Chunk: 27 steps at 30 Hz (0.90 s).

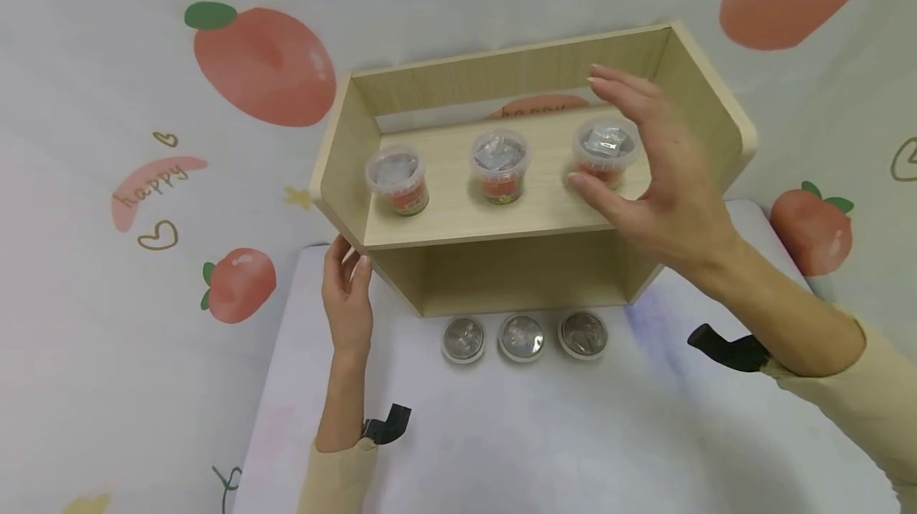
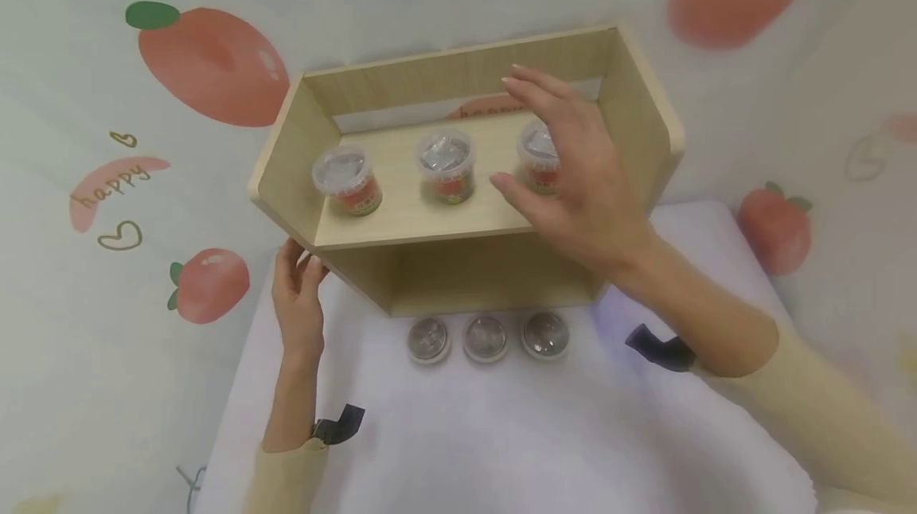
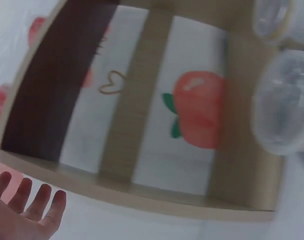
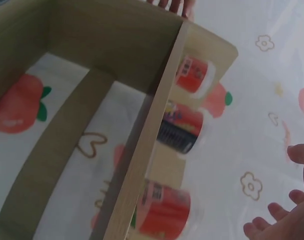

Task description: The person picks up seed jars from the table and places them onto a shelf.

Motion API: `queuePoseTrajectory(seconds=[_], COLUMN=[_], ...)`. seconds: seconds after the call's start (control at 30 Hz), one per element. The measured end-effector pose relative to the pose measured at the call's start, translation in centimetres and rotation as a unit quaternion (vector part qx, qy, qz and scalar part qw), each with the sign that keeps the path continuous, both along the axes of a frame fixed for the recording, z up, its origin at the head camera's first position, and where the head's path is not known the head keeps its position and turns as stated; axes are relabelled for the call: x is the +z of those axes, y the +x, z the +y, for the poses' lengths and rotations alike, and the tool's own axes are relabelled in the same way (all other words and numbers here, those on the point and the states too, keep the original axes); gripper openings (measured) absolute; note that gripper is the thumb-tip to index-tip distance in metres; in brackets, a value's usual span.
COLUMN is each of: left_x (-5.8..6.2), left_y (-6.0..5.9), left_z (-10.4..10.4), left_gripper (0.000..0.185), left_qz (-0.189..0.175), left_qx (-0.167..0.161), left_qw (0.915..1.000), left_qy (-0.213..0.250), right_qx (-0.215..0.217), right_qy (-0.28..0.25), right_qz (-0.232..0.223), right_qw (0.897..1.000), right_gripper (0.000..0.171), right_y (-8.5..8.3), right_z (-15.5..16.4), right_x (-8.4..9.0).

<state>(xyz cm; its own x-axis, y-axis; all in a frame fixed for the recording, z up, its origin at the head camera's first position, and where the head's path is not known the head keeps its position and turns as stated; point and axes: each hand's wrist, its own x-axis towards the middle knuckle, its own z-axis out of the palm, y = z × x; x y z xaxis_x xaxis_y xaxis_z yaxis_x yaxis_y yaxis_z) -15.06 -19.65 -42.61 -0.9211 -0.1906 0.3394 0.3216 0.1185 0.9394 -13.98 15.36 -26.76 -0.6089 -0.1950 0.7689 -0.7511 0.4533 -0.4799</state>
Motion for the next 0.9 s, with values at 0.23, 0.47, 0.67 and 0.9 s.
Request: queuePoseTrajectory(seconds=[0.23, 0.47, 0.67, 0.9], left_x=[-4.1, -6.7, -8.0, -9.5], left_y=[1.5, 2.8, 3.9, 4.6], left_z=[-0.7, -0.8, -1.3, -0.6], left_gripper=[0.036, 0.038, 0.023, 0.032], left_qz=[-0.050, -0.072, -0.135, -0.140], left_qx=[-0.010, -0.011, -0.006, -0.072], left_qw=[0.9985, 0.9963, 0.9899, 0.9867], left_qy=[-0.021, -0.044, -0.042, -0.041], right_qx=[-0.039, -0.083, -0.134, -0.159], right_qy=[0.024, 0.047, 0.030, 0.023], right_qz=[0.002, 0.020, -0.019, -0.032], right_qw=[0.999, 0.995, 0.990, 0.986], right_gripper=[0.063, 0.062, 0.065, 0.070], right_y=[0.4, -0.5, -0.2, 0.0], right_z=[2.5, 5.3, 6.9, 8.9], right_x=[0.0, -1.1, -1.6, -1.8])
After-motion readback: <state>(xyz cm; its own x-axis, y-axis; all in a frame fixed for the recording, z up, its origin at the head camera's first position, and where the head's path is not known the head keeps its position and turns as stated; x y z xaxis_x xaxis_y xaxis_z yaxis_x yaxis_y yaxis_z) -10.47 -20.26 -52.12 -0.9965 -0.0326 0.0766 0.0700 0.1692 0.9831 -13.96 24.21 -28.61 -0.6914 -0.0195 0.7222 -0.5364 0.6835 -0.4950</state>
